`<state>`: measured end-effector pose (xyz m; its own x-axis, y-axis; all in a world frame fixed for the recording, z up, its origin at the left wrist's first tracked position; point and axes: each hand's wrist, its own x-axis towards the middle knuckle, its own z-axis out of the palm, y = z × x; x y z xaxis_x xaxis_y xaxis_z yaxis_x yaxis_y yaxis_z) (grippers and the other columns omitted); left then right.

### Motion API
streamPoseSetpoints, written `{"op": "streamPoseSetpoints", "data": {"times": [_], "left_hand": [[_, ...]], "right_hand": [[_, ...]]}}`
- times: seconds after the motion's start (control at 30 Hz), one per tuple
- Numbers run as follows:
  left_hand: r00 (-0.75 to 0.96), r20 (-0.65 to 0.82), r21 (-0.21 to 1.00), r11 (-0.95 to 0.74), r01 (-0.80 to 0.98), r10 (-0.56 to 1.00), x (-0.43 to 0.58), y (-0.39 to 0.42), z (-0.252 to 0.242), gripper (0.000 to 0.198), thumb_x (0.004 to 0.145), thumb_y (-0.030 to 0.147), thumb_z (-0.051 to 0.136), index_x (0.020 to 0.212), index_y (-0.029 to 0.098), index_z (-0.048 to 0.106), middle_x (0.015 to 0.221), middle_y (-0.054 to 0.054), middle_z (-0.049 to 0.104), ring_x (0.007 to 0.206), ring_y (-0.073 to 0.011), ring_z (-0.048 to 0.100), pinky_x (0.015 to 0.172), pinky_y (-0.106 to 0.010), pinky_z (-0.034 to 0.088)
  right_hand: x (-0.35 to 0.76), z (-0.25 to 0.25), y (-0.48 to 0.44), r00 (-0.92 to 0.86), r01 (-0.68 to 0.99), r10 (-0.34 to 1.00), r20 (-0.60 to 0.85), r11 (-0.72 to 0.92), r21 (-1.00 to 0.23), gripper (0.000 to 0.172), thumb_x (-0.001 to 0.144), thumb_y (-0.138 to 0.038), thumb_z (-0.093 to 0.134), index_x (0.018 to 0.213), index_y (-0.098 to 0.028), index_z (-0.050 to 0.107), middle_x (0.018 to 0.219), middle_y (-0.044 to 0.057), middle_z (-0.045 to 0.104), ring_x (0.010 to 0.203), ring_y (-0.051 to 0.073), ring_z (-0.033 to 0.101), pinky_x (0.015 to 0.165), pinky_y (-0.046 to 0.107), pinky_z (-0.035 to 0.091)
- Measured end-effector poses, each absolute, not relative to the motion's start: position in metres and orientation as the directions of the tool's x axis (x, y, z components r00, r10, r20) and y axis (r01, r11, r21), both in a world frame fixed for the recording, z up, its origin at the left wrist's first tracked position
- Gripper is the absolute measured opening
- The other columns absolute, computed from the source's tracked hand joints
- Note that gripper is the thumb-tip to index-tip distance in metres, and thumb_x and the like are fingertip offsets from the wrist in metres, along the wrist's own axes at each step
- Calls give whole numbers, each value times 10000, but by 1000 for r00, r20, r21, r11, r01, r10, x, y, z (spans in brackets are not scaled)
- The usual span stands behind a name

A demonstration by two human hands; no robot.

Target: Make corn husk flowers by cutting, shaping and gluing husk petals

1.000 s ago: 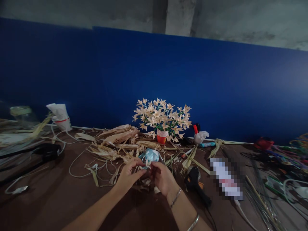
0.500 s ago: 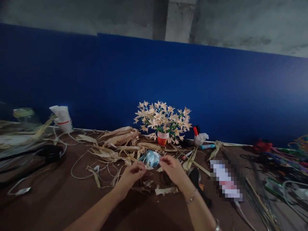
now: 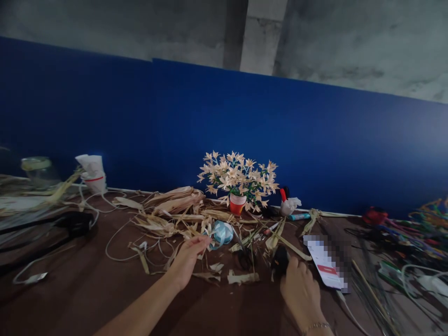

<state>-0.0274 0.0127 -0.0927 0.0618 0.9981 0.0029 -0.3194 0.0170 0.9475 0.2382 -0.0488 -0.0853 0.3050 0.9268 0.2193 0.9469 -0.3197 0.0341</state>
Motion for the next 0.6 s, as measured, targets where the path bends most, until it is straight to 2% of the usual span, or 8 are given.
{"op": "streamPoseSetpoints", "data": {"times": [0.07, 0.13, 0.23, 0.3, 0.4, 0.6], "left_hand": [[49, -2, 949, 17, -315, 999, -27, 12, -94, 220, 598, 378, 660, 631, 165, 622, 592, 24, 550, 568, -101, 436, 567, -209, 300], [45, -22, 943, 36, -330, 999, -28, 12, -93, 228, 598, 379, 658, 647, 159, 621, 600, 18, 551, 561, -101, 438, 550, -208, 303], [24, -47, 945, 53, -323, 999, -28, 10, -90, 232, 597, 380, 655, 649, 157, 619, 572, 25, 536, 522, -89, 419, 513, -204, 296], [6, -33, 953, 33, -300, 999, -28, 9, -87, 229, 596, 377, 650, 635, 153, 622, 561, 22, 536, 512, -88, 419, 506, -204, 302], [6, -42, 951, 41, -305, 999, -29, 9, -84, 222, 584, 368, 648, 627, 152, 625, 548, 20, 536, 507, -95, 440, 513, -212, 327], [-71, -8, 950, -15, -311, 997, -27, 13, -86, 217, 529, 353, 682, 543, 147, 615, 584, 5, 562, 576, -124, 493, 583, -234, 369]], "right_hand": [[236, -76, -45, 262, 964, 906, 333, -259, -53, 184, 713, -164, 451, 896, -144, 458, 807, 131, 584, 767, 270, 583, 620, 328, 404], [226, -64, -42, 180, 972, 876, 447, -90, -215, 159, 717, -201, 459, 875, -185, 442, 803, 94, 572, 731, 241, 569, 607, 312, 405], [195, -49, -35, -95, 857, 824, 559, 353, -375, 167, 690, -164, 480, 847, -210, 445, 767, 46, 539, 681, 186, 530, 598, 267, 399], [171, -45, -32, -257, 744, 801, 541, 522, -418, 137, 669, -125, 480, 767, -212, 437, 746, 32, 509, 662, 168, 502, 574, 248, 385], [143, -48, -28, -377, 640, 759, 531, 628, -443, 203, 653, -77, 469, 809, -205, 442, 801, 40, 491, 700, 168, 485, 602, 249, 383], [134, -69, -20, -369, 638, 745, 556, 638, -432, 217, 669, -65, 467, 837, -197, 428, 823, 45, 466, 747, 178, 469, 639, 258, 385]]}}
